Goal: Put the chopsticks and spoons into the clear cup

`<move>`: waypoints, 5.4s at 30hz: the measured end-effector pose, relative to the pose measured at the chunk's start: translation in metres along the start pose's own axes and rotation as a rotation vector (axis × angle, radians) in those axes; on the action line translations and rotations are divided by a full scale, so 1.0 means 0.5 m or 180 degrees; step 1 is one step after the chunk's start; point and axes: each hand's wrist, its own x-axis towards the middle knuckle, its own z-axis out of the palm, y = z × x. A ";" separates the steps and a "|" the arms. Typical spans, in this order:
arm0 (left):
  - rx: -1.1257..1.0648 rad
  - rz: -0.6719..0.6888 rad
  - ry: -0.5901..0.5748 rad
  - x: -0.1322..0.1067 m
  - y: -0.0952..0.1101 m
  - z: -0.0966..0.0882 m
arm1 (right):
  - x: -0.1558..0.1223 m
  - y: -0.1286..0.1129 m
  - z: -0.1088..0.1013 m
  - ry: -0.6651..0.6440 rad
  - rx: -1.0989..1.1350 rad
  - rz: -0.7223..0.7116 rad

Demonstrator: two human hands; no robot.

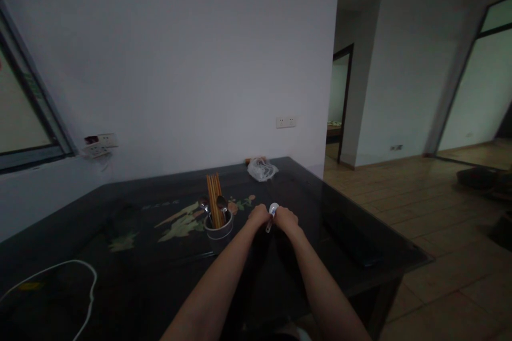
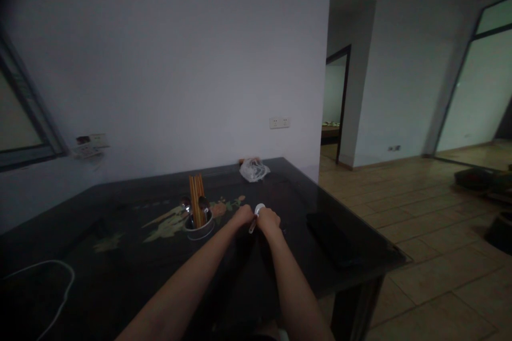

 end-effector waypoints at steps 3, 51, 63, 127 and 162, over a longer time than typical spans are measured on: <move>0.0021 0.0021 -0.0043 -0.001 0.001 0.000 | 0.001 -0.002 0.002 -0.0006 -0.0042 -0.0006; -0.1864 0.0923 0.1751 -0.277 -0.241 -0.283 | -0.059 -0.143 0.120 -0.1234 0.2792 -0.2393; -0.0772 0.0690 0.1812 -0.274 -0.257 -0.266 | -0.059 -0.158 0.155 -0.0814 0.2825 -0.2347; -0.1287 0.0197 0.0525 -0.212 -0.348 -0.242 | -0.074 -0.157 0.149 -0.0681 0.2615 -0.2242; -0.0885 0.1106 -0.0360 -0.220 -0.309 -0.202 | -0.049 -0.138 0.159 -0.0142 0.2692 -0.2035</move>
